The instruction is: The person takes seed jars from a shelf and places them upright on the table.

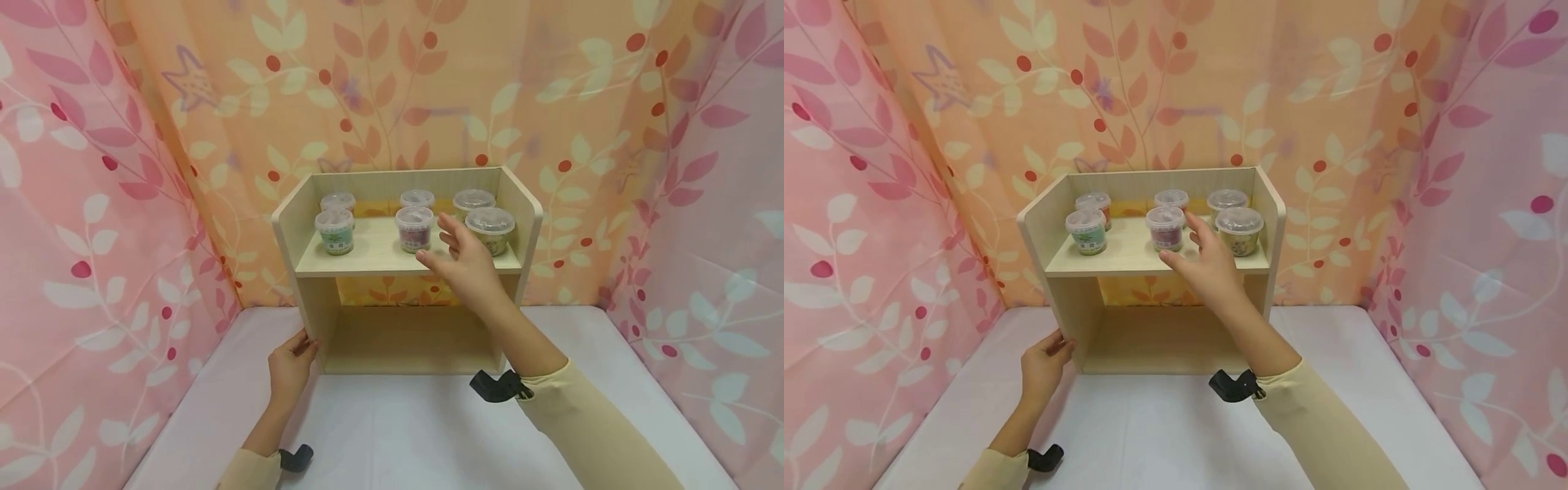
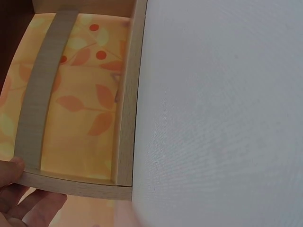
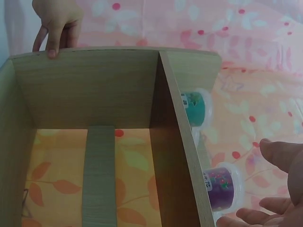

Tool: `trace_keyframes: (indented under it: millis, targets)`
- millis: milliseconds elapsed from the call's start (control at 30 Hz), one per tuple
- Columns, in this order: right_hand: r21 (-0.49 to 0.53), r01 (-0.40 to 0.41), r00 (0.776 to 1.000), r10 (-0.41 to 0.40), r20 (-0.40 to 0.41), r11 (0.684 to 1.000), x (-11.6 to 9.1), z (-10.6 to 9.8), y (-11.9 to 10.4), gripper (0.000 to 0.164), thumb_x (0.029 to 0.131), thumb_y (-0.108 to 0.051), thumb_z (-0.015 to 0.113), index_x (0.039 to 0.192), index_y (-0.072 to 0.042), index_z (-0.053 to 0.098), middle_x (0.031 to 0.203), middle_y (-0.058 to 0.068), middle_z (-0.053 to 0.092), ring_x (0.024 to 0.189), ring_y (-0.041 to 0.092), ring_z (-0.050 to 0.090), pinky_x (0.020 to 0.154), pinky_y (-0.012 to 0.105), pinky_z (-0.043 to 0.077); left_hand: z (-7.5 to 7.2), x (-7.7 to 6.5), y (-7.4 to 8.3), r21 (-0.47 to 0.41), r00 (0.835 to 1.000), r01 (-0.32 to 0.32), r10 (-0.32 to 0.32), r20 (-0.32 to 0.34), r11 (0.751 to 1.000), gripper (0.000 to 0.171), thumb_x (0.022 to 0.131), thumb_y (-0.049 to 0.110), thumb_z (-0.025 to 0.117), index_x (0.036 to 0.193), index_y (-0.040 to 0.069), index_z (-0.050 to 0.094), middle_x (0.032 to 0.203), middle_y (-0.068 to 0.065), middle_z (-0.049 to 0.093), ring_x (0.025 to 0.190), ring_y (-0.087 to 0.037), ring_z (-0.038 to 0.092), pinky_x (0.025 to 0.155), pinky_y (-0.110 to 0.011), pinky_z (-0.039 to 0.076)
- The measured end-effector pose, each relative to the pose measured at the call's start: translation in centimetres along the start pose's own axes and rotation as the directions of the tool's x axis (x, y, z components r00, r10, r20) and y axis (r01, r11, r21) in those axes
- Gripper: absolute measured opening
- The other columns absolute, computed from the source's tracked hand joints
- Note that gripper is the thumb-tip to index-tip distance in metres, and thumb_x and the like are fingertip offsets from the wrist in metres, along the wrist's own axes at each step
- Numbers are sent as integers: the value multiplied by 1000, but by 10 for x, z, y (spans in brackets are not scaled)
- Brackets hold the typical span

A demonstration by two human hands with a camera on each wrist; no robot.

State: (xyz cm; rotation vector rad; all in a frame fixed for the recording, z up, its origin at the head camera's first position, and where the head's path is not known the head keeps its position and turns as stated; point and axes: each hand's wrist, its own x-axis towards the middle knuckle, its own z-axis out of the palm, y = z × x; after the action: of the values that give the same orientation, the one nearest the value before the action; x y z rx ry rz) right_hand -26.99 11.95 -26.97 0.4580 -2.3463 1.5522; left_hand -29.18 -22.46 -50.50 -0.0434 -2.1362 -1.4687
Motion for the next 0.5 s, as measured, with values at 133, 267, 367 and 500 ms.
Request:
trace_keyframes:
  millis: [133,267,367,500]
  targets:
    - [49,-25,1000,25,12,998,10,4,0,87,90,-32,81,160,-12,33,165,6,36,149,30,39,124,48,31,-1,0,2,-23,1000,15,-15,9,1000,38,86,1,81,123,-2,72,115,-21,74,100,-36,74,72,-12,57]
    - [35,-43,999,43,4,998,19,8,1,88,90,-29,81,160,-11,31,166,5,33,150,33,37,123,49,32,-2,-1,4,-38,999,33,-32,9,999,38,86,0,81,123,-2,72,116,-21,74,101,-34,74,72,-12,57]
    - [20,-70,998,70,-6,997,24,10,1,89,90,-30,81,160,-11,31,167,4,32,150,34,37,122,49,35,-2,-1,4,-40,999,37,-37,11,998,38,86,1,80,124,-3,72,116,-21,73,101,-34,74,72,-12,57]
    - [18,-100,995,100,0,995,30,10,1,88,90,-32,81,160,-13,31,167,4,32,149,34,37,118,49,41,-1,0,3,-31,999,44,-44,16,999,39,87,1,80,124,-3,71,117,-22,73,102,-34,74,72,-12,57]
